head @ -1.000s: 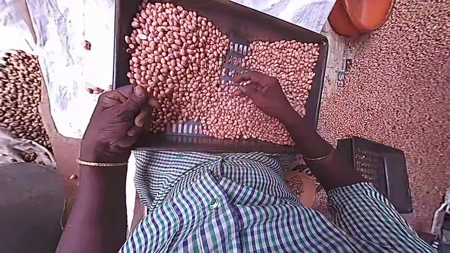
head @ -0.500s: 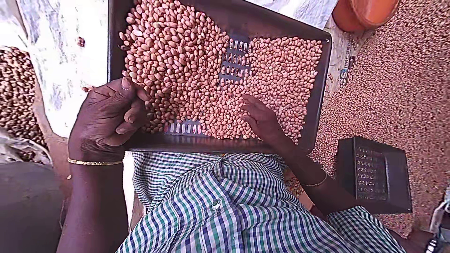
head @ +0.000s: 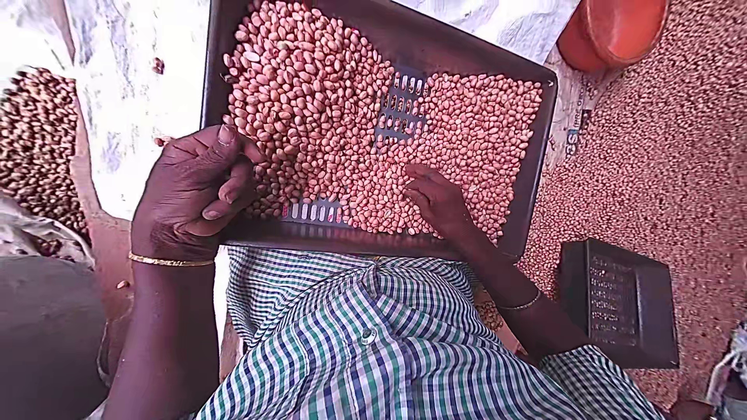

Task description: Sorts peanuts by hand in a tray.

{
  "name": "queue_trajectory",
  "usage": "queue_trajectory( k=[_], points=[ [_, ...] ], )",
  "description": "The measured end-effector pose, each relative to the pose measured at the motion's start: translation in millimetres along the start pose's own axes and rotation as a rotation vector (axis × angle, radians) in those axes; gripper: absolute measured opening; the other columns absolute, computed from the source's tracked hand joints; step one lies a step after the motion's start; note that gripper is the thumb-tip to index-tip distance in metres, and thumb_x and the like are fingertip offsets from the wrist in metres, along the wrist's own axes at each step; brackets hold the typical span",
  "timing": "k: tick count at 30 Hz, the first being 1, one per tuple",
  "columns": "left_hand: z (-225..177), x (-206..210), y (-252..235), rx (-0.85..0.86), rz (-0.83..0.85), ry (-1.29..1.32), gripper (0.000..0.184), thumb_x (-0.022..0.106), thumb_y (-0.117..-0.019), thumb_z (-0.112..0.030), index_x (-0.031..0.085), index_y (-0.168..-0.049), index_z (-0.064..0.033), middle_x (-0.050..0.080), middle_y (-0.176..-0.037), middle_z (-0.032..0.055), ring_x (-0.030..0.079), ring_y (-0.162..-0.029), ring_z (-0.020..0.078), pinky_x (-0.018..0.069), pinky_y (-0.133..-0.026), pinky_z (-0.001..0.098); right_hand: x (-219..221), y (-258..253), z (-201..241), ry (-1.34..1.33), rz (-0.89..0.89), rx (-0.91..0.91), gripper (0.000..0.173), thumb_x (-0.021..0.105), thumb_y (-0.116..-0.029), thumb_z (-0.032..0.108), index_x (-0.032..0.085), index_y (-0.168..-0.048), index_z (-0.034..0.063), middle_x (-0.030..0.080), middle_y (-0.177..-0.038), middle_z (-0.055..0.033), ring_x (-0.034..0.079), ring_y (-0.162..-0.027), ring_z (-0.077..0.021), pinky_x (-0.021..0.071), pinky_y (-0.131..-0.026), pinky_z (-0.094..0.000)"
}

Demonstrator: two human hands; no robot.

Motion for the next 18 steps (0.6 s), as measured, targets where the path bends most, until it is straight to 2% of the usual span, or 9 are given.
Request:
queue_trajectory(
  k=[3,5,8,10,11,13,14,15,18],
  points=[
    [0.0,-1.1,0.1,0.016,0.013,0.008,0.041,0.035,-0.1113,-0.02,0.072,-0.095,-0.0182,0.054,-0.051,-0.0134,0.043,-0.036,-0.0064,0.0381,-0.034,0.0098,-21.7,-1.4,-0.5,-0.281,-0.051,0.109,0.015,0.061,-0.0969,0.001,0.068,-0.109,-0.0065,0.065,-0.129,-0.0175,0.067,-0.112,-0.017,0.0547,-0.093,-0.0271],
    [0.7,-1.1,0.8,0.015,0.04,0.029,0.038,0.037,-0.1111,-0.021,0.072,-0.096,-0.0175,0.05,-0.05,-0.0136,0.042,-0.036,-0.0065,0.0379,-0.034,0.0101,-28.1,-0.2,3.6,-0.388,0.081,0.218,0.012,0.061,-0.0994,0.005,0.064,-0.11,0.0025,0.07,-0.102,-0.0078,0.065,-0.082,-0.0043,0.053,-0.073,-0.0183],
    [-0.1,-0.3,-2.0,0.006,0.042,0.06,0.04,0.035,-0.1117,-0.021,0.071,-0.097,-0.0163,0.047,-0.048,-0.0134,0.041,-0.035,-0.0062,0.0368,-0.034,0.0102,-29.5,-5.3,6.7,-0.447,0.418,0.251,0.006,0.065,-0.0972,0.003,0.069,-0.102,0.0048,0.072,-0.082,-0.0098,0.068,-0.063,-0.0161,0.0555,-0.06,-0.0288],
    [-0.1,-0.9,-1.6,0.012,0.024,0.076,0.041,0.034,-0.1119,-0.021,0.071,-0.096,-0.0165,0.046,-0.048,-0.0134,0.04,-0.036,-0.0062,0.0359,-0.034,0.01,-48.2,-26.2,13.3,-0.574,0.309,0.239,0.006,0.064,-0.0973,0.0,0.068,-0.101,0.0018,0.072,-0.083,-0.0092,0.071,-0.066,-0.0147,0.0596,-0.064,-0.025],
    [0.0,-0.9,-1.1,0.019,0.022,0.083,0.04,0.034,-0.1118,-0.021,0.071,-0.095,-0.0171,0.047,-0.049,-0.0137,0.04,-0.036,-0.0063,0.036,-0.035,0.0098,-62.5,-45.9,17.7,-0.73,0.137,0.247,0.008,0.058,-0.0996,-0.003,0.064,-0.105,-0.0009,0.07,-0.087,-0.0086,0.072,-0.072,-0.0125,0.0616,-0.07,-0.0229],
    [0.5,-0.3,0.5,0.043,0.024,0.125,0.039,0.035,-0.1113,-0.02,0.071,-0.096,-0.0169,0.048,-0.049,-0.0139,0.041,-0.037,-0.0064,0.0372,-0.036,0.0097,-77.2,-94.8,6.9,-0.963,-0.218,0.239,0.01,0.047,-0.1057,0.001,0.056,-0.11,0.004,0.071,-0.1,-0.003,0.074,-0.088,-0.0104,0.0626,-0.08,-0.0246],
    [-0.5,-0.1,1.0,0.059,0.025,0.142,0.039,0.035,-0.1113,-0.02,0.071,-0.097,-0.017,0.048,-0.049,-0.0142,0.042,-0.037,-0.0067,0.0381,-0.036,0.0096,-75.6,-108.7,1.8,-0.944,-0.305,0.168,0.011,0.048,-0.1052,0.001,0.057,-0.11,0.002,0.072,-0.105,-0.0035,0.074,-0.093,-0.0112,0.0626,-0.083,-0.0265],
    [-1.8,0.4,1.1,0.069,0.026,0.153,0.038,0.036,-0.1112,-0.02,0.071,-0.098,-0.0171,0.049,-0.049,-0.0146,0.043,-0.038,-0.007,0.0387,-0.037,0.0095,-67.7,-109.1,4.3,-0.831,-0.289,0.092,0.013,0.051,-0.1032,0.0,0.061,-0.11,-0.0019,0.072,-0.11,-0.0054,0.073,-0.099,-0.0115,0.0618,-0.087,-0.0267],
    [-2.9,0.3,0.6,0.068,0.033,0.178,0.035,0.04,-0.1106,-0.021,0.072,-0.098,-0.0164,0.05,-0.049,-0.0134,0.044,-0.038,-0.0064,0.0392,-0.037,0.0098,-28.7,-66.0,42.1,-0.356,0.046,-0.069,0.018,0.058,-0.1001,0.0,0.069,-0.113,-0.0083,0.063,-0.135,-0.0173,0.063,-0.122,-0.0205,0.0492,-0.104,-0.0289]
  ],
)
Point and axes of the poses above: each hand's wrist, its own y-axis away from the middle knuckle, its own x-axis out of the palm, z = x × y, the point moved 6 cm from there along -y, towards the middle knuckle
